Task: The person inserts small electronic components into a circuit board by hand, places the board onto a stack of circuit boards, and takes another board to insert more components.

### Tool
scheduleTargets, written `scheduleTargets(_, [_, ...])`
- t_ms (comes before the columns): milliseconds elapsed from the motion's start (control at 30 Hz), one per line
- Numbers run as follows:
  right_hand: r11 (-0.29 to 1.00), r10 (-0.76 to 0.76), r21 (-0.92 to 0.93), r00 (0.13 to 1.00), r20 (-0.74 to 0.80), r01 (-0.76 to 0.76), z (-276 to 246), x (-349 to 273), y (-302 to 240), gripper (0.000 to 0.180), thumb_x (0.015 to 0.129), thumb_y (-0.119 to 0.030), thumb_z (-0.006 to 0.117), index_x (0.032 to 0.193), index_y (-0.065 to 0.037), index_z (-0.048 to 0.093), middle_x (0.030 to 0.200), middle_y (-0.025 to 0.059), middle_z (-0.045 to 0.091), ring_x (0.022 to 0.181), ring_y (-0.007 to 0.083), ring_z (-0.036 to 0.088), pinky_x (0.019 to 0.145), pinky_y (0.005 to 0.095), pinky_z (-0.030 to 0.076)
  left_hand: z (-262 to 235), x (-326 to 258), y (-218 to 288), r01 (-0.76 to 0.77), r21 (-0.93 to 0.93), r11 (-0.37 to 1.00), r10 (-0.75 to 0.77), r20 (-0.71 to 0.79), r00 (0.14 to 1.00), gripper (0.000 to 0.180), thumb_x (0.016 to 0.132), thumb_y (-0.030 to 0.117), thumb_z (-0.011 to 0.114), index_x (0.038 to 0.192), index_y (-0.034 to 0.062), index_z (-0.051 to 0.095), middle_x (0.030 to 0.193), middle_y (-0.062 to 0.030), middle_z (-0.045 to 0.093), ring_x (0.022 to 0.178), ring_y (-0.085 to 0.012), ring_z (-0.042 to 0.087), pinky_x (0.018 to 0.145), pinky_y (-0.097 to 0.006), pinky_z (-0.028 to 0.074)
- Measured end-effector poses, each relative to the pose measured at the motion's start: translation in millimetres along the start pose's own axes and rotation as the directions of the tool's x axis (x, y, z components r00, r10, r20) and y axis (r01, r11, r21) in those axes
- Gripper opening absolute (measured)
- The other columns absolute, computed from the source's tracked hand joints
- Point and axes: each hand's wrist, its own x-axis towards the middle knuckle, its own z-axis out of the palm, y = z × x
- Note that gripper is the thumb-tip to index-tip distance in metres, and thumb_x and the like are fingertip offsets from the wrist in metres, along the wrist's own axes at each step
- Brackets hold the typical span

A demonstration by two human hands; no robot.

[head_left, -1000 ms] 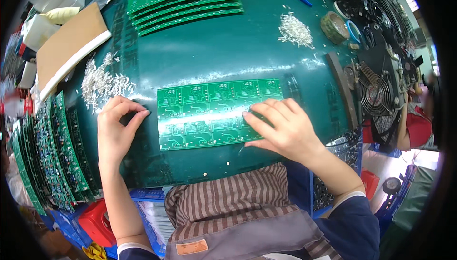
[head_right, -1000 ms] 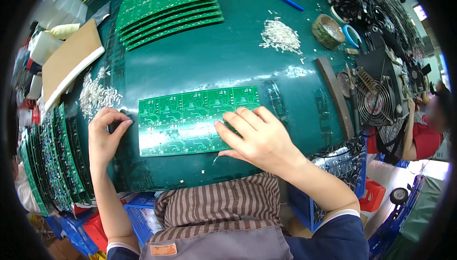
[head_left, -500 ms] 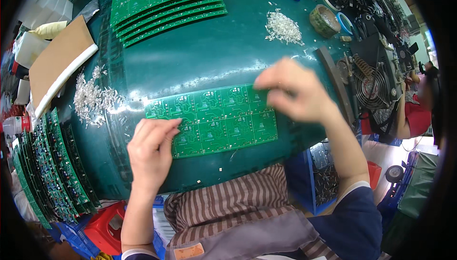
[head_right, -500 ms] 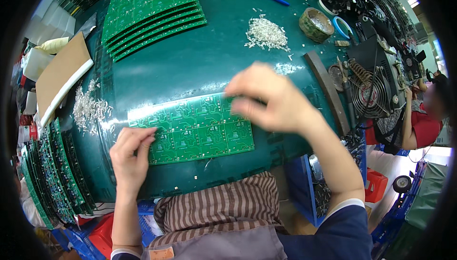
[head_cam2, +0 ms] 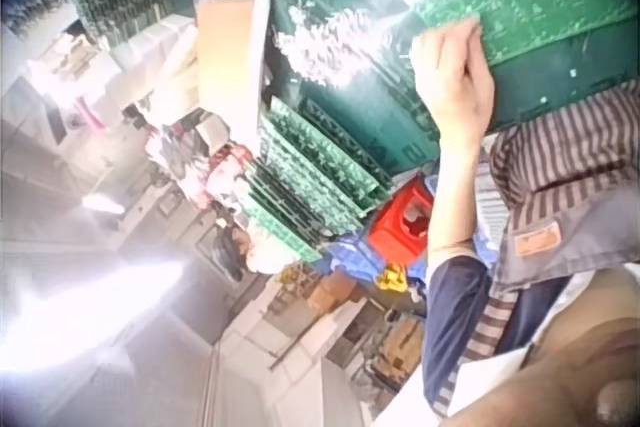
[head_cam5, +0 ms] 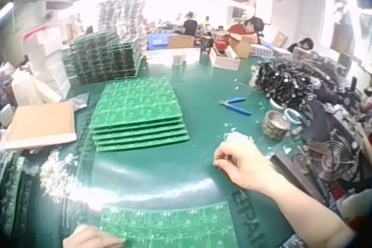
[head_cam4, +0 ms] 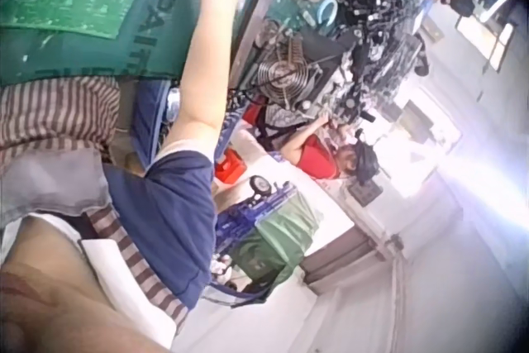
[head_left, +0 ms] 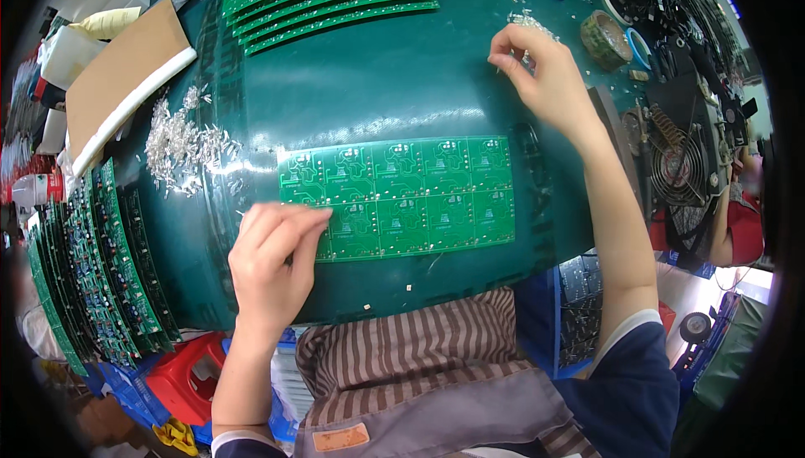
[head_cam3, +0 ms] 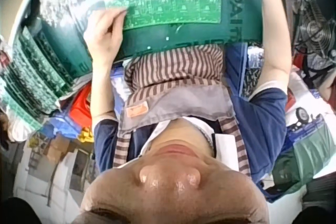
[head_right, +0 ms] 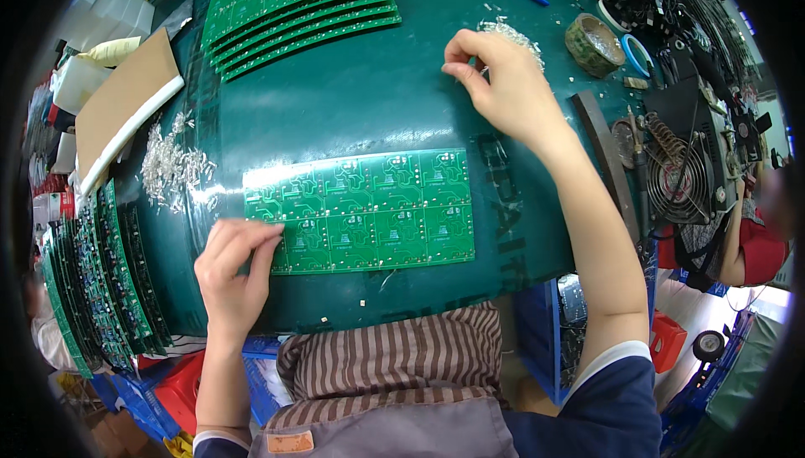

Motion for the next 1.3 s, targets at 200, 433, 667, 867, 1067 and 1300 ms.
scheduleTargets(200, [0.988,0.082,0.132,0.997,-0.002,-0.081,18,-9,-20,0.006,0.092,-0.007,0.066,0.095,-0.002,0.066,0.082,0.0109,0.071,0.07,0.0203,0.066,0.066,0.0309,0.052,28,31,-6,0.01,0.116,0.993,-0.003,-0.056,0.998,0.008,0.089,0.0,0.067,0.096,0.0017,0.066,0.112,-0.0143,0.07,0.111,-0.0325,0.065,0.098,-0.041,0.048])
scheduleTargets(433, [0.874,0.156,0.423,0.962,0.222,-0.24,29,-24,-87,0.011,0.089,-0.01,0.069,0.094,0.0,0.068,0.085,0.0137,0.072,0.078,0.02,0.071,0.073,0.0308,0.055,37,18,-5,0.045,0.155,0.987,-0.029,-0.103,0.994,0.006,0.092,0.005,0.065,0.098,0.004,0.066,0.112,-0.0145,0.07,0.113,-0.0324,0.064,0.105,-0.046,0.043])
scheduleTargets(667, [0.923,0.082,0.368,0.992,0.097,-0.113,53,-31,-90,0.011,0.086,-0.011,0.072,0.088,0.0,0.069,0.087,0.0141,0.068,0.086,0.0298,0.066,0.076,0.0392,0.053,27,23,5,0.022,0.224,0.974,0.002,-0.102,0.995,0.01,0.086,0.005,0.071,0.096,0.0055,0.071,0.111,-0.0123,0.071,0.104,-0.0284,0.067,0.098,-0.041,0.046])
scheduleTargets(867, [0.918,0.129,0.361,0.985,0.114,-0.162,56,-30,-93,0.011,0.085,-0.011,0.072,0.086,0.0,0.069,0.087,0.0142,0.068,0.086,0.0301,0.065,0.076,0.0392,0.052,25,36,8,0.065,0.104,0.992,-0.054,-0.103,0.993,0.011,0.08,0.004,0.075,0.09,0.0077,0.074,0.088,-0.0064,0.068,0.081,-0.0238,0.061,0.078,-0.036,0.042])
scheduleTargets(1067, [0.932,0.127,0.33,0.988,0.086,-0.149,58,-32,-94,0.012,0.085,-0.011,0.072,0.085,0.0,0.069,0.087,0.0147,0.068,0.085,0.0299,0.065,0.075,0.0391,0.052,25,44,-1,0.041,-0.016,0.999,-0.043,-0.079,0.996,0.009,0.078,0.006,0.076,0.087,0.0069,0.075,0.08,-0.0075,0.071,0.079,-0.0241,0.065,0.076,-0.036,0.045])
scheduleTargets(1300, [0.948,0.02,0.318,1.0,-0.018,-0.014,67,-35,-94,0.011,0.084,-0.008,0.071,0.083,0.0,0.064,0.084,0.0137,0.064,0.086,0.0327,0.062,0.074,0.0415,0.05,19,46,-5,0.088,-0.004,0.996,-0.088,0.031,0.996,0.009,0.079,0.005,0.076,0.088,0.0045,0.078,0.083,-0.0096,0.073,0.076,-0.0242,0.068,0.076,-0.034,0.049])
